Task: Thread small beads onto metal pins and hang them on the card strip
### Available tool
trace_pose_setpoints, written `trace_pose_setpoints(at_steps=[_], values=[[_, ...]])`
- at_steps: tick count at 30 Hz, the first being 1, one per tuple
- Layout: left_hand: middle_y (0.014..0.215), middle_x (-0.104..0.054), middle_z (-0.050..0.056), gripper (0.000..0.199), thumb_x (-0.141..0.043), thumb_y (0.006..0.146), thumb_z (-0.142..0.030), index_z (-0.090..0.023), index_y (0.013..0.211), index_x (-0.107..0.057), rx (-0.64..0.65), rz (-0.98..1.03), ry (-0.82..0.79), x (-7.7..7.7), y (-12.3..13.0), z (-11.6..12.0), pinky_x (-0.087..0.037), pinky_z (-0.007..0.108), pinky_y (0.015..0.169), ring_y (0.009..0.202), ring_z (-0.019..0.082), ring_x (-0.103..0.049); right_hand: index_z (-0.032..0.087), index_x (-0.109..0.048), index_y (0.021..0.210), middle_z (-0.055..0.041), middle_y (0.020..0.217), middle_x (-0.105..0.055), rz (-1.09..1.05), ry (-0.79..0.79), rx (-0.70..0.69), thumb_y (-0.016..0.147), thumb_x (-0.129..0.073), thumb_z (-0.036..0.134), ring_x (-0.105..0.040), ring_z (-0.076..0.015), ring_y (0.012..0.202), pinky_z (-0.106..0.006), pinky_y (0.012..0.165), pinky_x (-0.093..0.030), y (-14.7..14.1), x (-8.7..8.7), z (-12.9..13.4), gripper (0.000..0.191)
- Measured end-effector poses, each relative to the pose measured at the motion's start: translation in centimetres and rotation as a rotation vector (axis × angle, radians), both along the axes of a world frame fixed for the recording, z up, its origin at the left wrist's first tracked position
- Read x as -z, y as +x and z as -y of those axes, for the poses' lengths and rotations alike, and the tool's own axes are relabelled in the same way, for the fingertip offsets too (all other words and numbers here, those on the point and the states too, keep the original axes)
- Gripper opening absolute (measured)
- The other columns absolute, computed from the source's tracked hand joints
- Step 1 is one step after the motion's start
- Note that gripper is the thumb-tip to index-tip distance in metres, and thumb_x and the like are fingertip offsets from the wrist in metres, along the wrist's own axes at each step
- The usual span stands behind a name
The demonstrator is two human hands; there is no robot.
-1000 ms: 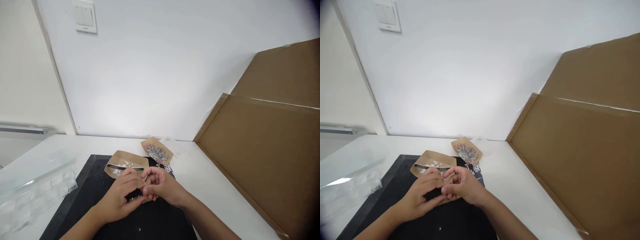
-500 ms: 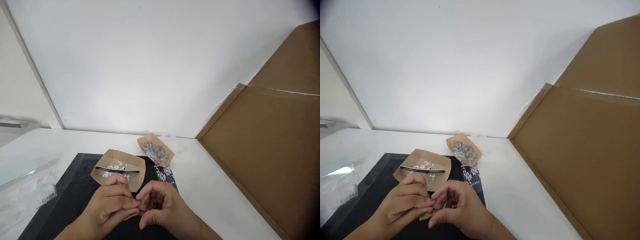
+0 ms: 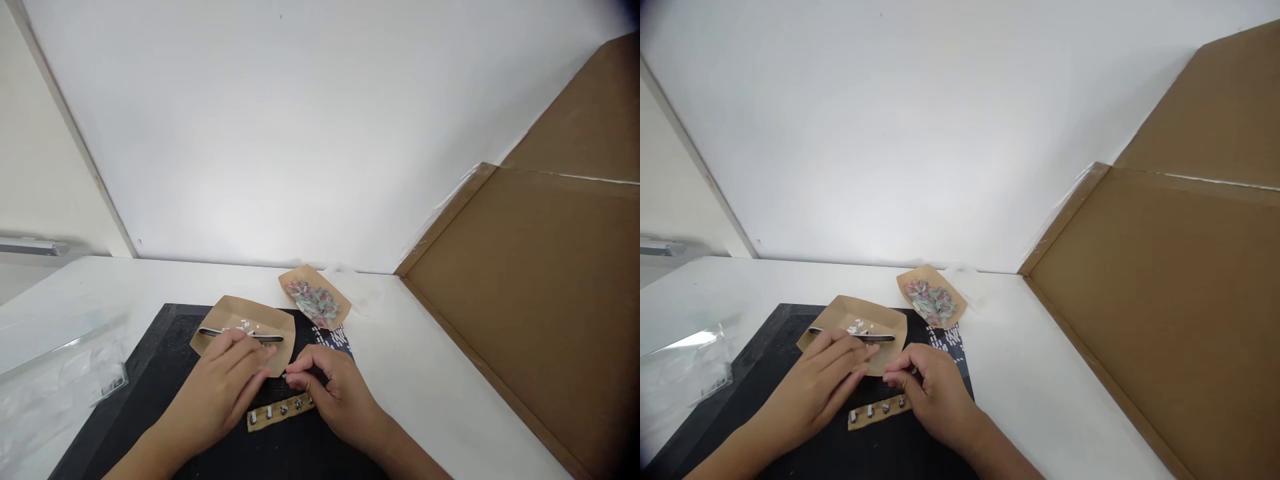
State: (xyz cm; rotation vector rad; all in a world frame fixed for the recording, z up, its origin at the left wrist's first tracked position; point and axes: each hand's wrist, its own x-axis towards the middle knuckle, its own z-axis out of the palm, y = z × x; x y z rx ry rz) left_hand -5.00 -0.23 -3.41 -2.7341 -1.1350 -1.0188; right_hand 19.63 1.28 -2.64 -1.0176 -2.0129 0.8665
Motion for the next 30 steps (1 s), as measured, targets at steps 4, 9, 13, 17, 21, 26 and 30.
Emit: trace_pose_setpoints(at_steps=[4,9,13,17,21,26,30], values=[[0.125,-0.070,0.010,0.034,-0.054,0.104,-0.027,-0.023,0.136,-0.065,-0.324,-0.136,0.050,1.0,-1.9,-1.8,-0.038,0.053,0.107,0.122,0.033,-0.054,0.024,-0.068,0.094,0.0003,0.088,-0.077,0.062,0.093,0.057,0.102,-0.062,0.021,-0.072,-0.0181,0.086,-0.029,0.076,-0.051,0.6,0.4,-0.8,0.010],[0.125,-0.071,0.008,0.030,-0.054,0.104,-0.034,-0.027,0.128,-0.070,-0.374,-0.208,-0.062,1.3,-3.2,-3.3,-0.031,0.058,0.111,0.128,0.034,-0.051,0.026,-0.070,0.100,0.0017,0.091,-0.079,0.026,0.113,0.083,0.103,-0.061,0.025,-0.075,-0.0179,0.086,-0.030,0.079,-0.054,1.0,0.0,-1.3,0.010],[0.118,-0.073,0.006,0.023,-0.058,0.101,-0.029,-0.026,0.119,-0.071,-0.322,-0.281,-0.147,0.3,-2.6,-3.5,-0.029,0.058,0.111,0.121,0.031,-0.055,0.030,-0.070,0.121,0.0027,0.097,-0.082,0.001,0.121,0.089,0.103,-0.062,0.026,-0.077,-0.0186,0.092,-0.030,0.082,-0.056,1.1,-0.2,-1.7,0.020],[0.095,-0.073,0.003,0.013,-0.062,0.097,-0.022,-0.026,0.097,-0.074,-0.290,-0.347,-0.105,-1.0,-1.7,-4.2,-0.023,0.065,0.111,0.109,0.031,-0.060,0.029,-0.075,0.112,0.0011,0.100,-0.082,-0.004,0.142,0.081,0.102,-0.064,0.028,-0.077,-0.0194,0.093,-0.031,0.083,-0.057,1.2,-0.2,-1.7,0.015],[0.092,-0.069,0.005,0.021,-0.054,0.102,-0.023,-0.023,0.091,-0.071,-0.283,-0.317,-0.066,-2.1,-1.1,-4.7,-0.034,0.056,0.108,0.105,0.028,-0.061,0.025,-0.074,0.102,-0.0004,0.091,-0.082,-0.019,0.112,0.064,0.102,-0.062,0.021,-0.078,-0.0189,0.086,-0.030,0.080,-0.058,1.1,-0.3,-1.5,0.013],[0.118,-0.064,0.010,0.024,-0.037,0.110,-0.030,-0.019,0.116,-0.058,-0.398,-0.072,-0.081,-2.2,-0.8,-3.3,-0.052,0.034,0.080,0.097,0.022,-0.067,0.022,-0.069,0.097,-0.0015,0.086,-0.080,0.002,0.073,0.112,0.103,-0.062,0.027,-0.077,-0.0187,0.079,-0.031,0.074,-0.058,0.9,0.2,-1.4,0.010],[0.119,-0.066,0.007,0.022,-0.039,0.110,-0.034,-0.022,0.119,-0.056,-0.278,0.045,-0.242,-1.6,-0.7,-2.2,-0.054,0.032,0.075,0.083,0.018,-0.070,0.023,-0.066,0.097,-0.0018,0.085,-0.078,-0.014,0.108,0.157,0.104,-0.059,0.029,-0.075,-0.0189,0.078,-0.031,0.072,-0.056,0.2,0.6,-1.2,0.012]])
